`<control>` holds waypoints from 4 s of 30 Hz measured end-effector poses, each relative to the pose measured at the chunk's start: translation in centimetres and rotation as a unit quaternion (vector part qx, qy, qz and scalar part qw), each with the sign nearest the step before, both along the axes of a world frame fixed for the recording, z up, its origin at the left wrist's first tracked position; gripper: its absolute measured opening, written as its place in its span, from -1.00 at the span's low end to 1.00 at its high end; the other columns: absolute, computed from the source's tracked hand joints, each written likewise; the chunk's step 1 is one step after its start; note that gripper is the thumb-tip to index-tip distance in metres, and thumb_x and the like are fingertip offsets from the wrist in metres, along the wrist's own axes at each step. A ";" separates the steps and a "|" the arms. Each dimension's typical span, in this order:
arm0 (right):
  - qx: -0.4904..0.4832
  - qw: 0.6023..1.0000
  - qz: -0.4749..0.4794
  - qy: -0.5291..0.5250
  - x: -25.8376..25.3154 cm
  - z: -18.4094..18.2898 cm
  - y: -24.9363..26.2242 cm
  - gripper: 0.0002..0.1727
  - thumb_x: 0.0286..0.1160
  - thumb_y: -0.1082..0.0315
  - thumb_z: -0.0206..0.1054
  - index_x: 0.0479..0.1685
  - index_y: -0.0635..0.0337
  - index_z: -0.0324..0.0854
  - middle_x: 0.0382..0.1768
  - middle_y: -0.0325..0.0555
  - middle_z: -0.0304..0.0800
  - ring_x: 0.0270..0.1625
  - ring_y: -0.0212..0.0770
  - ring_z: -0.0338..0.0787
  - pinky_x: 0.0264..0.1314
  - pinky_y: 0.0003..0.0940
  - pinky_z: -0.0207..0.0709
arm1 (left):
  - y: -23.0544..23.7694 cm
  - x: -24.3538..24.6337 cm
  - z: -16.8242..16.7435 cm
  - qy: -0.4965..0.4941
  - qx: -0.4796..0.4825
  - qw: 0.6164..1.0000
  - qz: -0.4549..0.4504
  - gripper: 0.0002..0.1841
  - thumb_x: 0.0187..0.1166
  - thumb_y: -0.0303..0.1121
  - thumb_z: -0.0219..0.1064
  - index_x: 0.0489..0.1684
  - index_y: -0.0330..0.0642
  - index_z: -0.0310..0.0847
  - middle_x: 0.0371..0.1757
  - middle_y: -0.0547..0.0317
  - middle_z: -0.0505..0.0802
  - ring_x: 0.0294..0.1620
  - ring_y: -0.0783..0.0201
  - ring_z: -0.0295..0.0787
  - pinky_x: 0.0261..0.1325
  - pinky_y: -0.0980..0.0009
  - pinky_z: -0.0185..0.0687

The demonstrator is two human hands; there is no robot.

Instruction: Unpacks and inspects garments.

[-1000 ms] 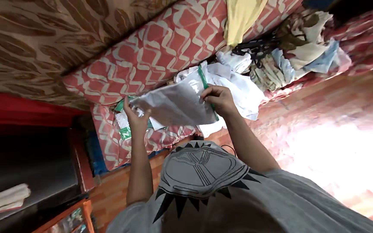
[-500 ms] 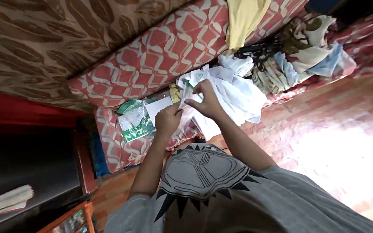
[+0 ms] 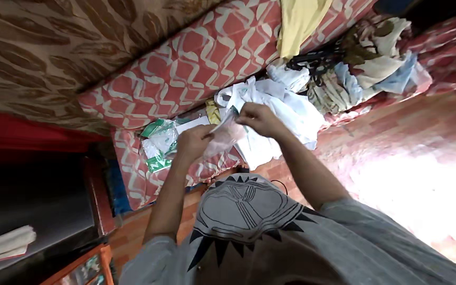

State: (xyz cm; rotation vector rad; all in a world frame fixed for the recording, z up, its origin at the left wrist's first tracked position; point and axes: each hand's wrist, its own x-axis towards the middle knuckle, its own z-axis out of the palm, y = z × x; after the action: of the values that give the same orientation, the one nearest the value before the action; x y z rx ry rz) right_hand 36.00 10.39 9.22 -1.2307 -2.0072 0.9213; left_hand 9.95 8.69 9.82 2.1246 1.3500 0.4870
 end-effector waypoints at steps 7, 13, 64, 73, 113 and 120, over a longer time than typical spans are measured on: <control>-0.003 0.994 0.110 -0.006 3.9 3.2 4.1 -0.76 0.57 0.33 0.27 -0.34 0.36 0.66 -0.33 -0.11 0.71 -0.26 -0.36 0.68 -0.07 -0.28 0.62 | 2.7 -3.8 2.9 -0.086 -0.070 0.991 -0.075 -0.79 0.51 -0.39 0.49 0.01 -0.25 0.84 -0.14 0.07 0.93 -0.11 0.30 0.85 0.15 0.07 0.75; 0.014 0.978 -0.168 0.123 -1.4 0.6 2.1 -0.61 0.67 0.28 0.19 0.14 0.53 0.43 -0.04 0.17 0.65 -0.07 -0.15 0.70 0.03 -0.20 0.62 | 1.9 -1.8 3.5 -0.134 -0.039 0.983 0.119 -0.68 0.60 -0.36 0.42 0.22 -0.34 0.73 -0.03 -0.12 0.90 0.00 0.15 0.87 0.25 0.02 0.72; -0.025 0.897 -0.313 0.312 -8.1 -3.2 1.4 -0.74 0.64 0.32 0.29 0.02 0.42 0.57 -0.09 -0.02 0.65 -0.20 -0.38 0.66 -0.07 -0.44 0.61 | -3.4 -2.0 3.2 -0.272 0.191 0.924 0.188 -0.62 0.83 -0.17 0.15 -0.20 -0.37 0.62 -0.48 0.37 0.71 -0.43 0.77 0.65 -0.25 0.73 0.66; 0.112 0.990 0.076 0.027 1.0 0.7 2.4 -0.83 0.57 0.43 0.29 -0.22 0.41 0.70 -0.27 0.05 0.79 -0.21 -0.14 0.76 -0.02 -0.12 0.65 | -2.2 -11.7 4.0 -0.167 0.139 0.970 0.112 -0.54 0.75 -0.03 0.23 -0.18 -0.36 0.69 -0.44 0.32 0.76 -0.44 0.72 0.63 -0.27 0.68 0.64; -0.287 0.767 -0.146 0.555 -2.4 -7.0 -1.9 -0.80 0.81 0.23 -0.03 0.02 -0.02 0.51 -0.29 -0.33 0.79 -0.11 -0.37 0.82 0.10 -0.24 0.75 | 2.6 -5.2 -3.0 -0.255 0.038 0.932 0.254 -0.60 0.85 -0.26 0.07 0.11 -0.49 0.68 -0.10 -0.04 0.82 -0.09 0.40 0.72 0.16 0.35 0.65; -0.299 0.691 -0.242 0.612 -2.8 -7.7 -3.5 -0.81 0.85 0.31 -0.04 0.14 0.02 0.47 -0.16 -0.24 0.86 -0.07 -0.30 0.89 0.07 -0.22 0.81 | 5.8 -1.1 2.5 -0.144 0.144 0.958 0.201 -0.61 0.78 -0.18 0.21 -0.30 -0.36 0.72 -0.46 0.17 0.71 -0.44 0.44 0.57 -0.22 0.41 0.52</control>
State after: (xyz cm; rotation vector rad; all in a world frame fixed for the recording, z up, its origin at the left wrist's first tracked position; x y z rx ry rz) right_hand 33.19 6.89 1.55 -0.8777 -0.2822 1.5593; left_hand 8.86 14.49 12.36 1.8911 1.6139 1.1738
